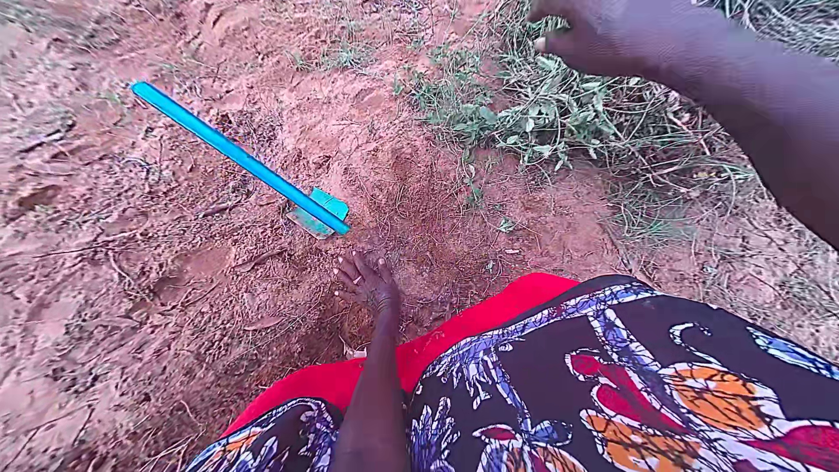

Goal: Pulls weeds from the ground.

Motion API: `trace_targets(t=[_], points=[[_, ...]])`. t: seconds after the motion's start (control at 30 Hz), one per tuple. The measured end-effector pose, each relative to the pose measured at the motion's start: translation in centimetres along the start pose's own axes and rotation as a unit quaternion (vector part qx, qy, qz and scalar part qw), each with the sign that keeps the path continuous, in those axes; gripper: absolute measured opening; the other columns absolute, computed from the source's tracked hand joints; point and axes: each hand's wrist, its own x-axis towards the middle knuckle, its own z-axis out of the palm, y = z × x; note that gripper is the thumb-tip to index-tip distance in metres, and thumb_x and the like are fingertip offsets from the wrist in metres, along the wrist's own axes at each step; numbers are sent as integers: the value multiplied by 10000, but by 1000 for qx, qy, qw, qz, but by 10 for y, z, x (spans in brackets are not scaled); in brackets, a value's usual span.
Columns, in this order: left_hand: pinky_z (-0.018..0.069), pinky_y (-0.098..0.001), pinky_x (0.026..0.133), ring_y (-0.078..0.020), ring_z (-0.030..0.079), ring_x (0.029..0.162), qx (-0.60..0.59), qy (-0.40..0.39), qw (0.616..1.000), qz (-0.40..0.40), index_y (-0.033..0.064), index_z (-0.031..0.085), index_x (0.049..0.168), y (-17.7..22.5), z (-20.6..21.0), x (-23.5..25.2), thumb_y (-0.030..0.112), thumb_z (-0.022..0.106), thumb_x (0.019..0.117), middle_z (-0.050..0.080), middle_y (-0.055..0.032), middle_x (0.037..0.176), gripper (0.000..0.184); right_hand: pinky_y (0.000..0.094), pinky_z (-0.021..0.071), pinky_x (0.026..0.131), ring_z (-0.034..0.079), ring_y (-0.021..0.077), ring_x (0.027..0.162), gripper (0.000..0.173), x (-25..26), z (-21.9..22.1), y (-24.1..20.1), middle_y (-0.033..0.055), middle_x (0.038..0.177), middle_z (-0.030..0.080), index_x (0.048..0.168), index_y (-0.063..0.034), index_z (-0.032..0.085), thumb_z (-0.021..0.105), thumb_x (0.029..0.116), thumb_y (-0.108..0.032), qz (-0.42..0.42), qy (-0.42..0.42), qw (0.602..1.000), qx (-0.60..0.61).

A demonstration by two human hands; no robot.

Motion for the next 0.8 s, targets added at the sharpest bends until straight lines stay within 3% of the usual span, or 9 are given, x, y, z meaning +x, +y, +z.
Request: trace_targets(t=[0.03,0.17,0.3,0.37,0.43,0.53,0.6,0.7,0.8], points=[[30,-746,1175,-491,106,1555,7,6,1000,12,86,320,1609,-4,2,0,439,422,1049,188,-255,1678,670,693,447,977,586,503,1210,351,12,21,-29,288,1254,628,1372,-44,605,485,1084,-203,-40,-58,998,3],[31,-741,1176,-486,120,1555,19,17,1000,1,109,371,1590,-7,9,4,463,422,1032,217,-235,1677,663,622,478,966,588,483,1203,355,58,108,-89,285,1248,615,1373,5,569,504,1024,-8,-148,-198,969,-5],[70,-748,1167,-507,165,1539,26,27,999,9,98,394,1578,-5,7,4,476,392,1018,252,-258,1658,675,639,454,1005,569,485,1243,525,105,169,-95,291,1299,604,1433,30,508,647,926,5,-133,-248,959,-15],[69,-753,1161,-521,158,1535,21,21,1000,9,92,404,1572,-3,5,4,486,378,1011,252,-263,1656,685,649,415,1035,543,494,1274,523,111,182,-81,298,1297,605,1415,44,507,677,929,-51,-76,-257,962,-49],[66,-758,1156,-533,156,1531,20,23,999,9,90,412,1567,-5,7,4,503,361,1006,253,-276,1651,698,684,358,1061,479,513,1339,633,115,184,-54,308,1382,562,1492,14,460,699,917,-99,-33,-257,964,-61],[67,-764,1153,-542,163,1526,21,24,999,8,83,413,1565,-6,7,4,517,346,1008,259,-287,1645,709,722,437,963,560,523,1244,568,122,169,-25,296,1349,584,1462,-61,519,714,944,-187,4,-275,960,-52],[65,-766,1152,-544,157,1526,24,19,999,7,76,405,1568,-5,7,4,524,347,1006,252,-291,1646,721,730,439,946,579,517,1218,512,122,164,-23,288,1311,609,1402,-61,576,726,929,-185,16,-274,960,-55],[69,-760,1154,-545,167,1523,22,31,999,9,65,417,1559,-6,9,4,530,347,1005,261,-296,1640,727,689,303,1097,485,498,1332,455,120,175,-45,286,1245,652,1301,25,636,741,889,-136,-37,-238,963,-117],[73,-760,1154,-546,177,1521,22,42,999,13,64,425,1554,-7,11,4,535,339,1002,282,-289,1635,731,592,313,1156,450,463,1380,573,114,199,-68,265,1286,627,1316,64,592,795,811,-116,-112,-222,960,-132]])
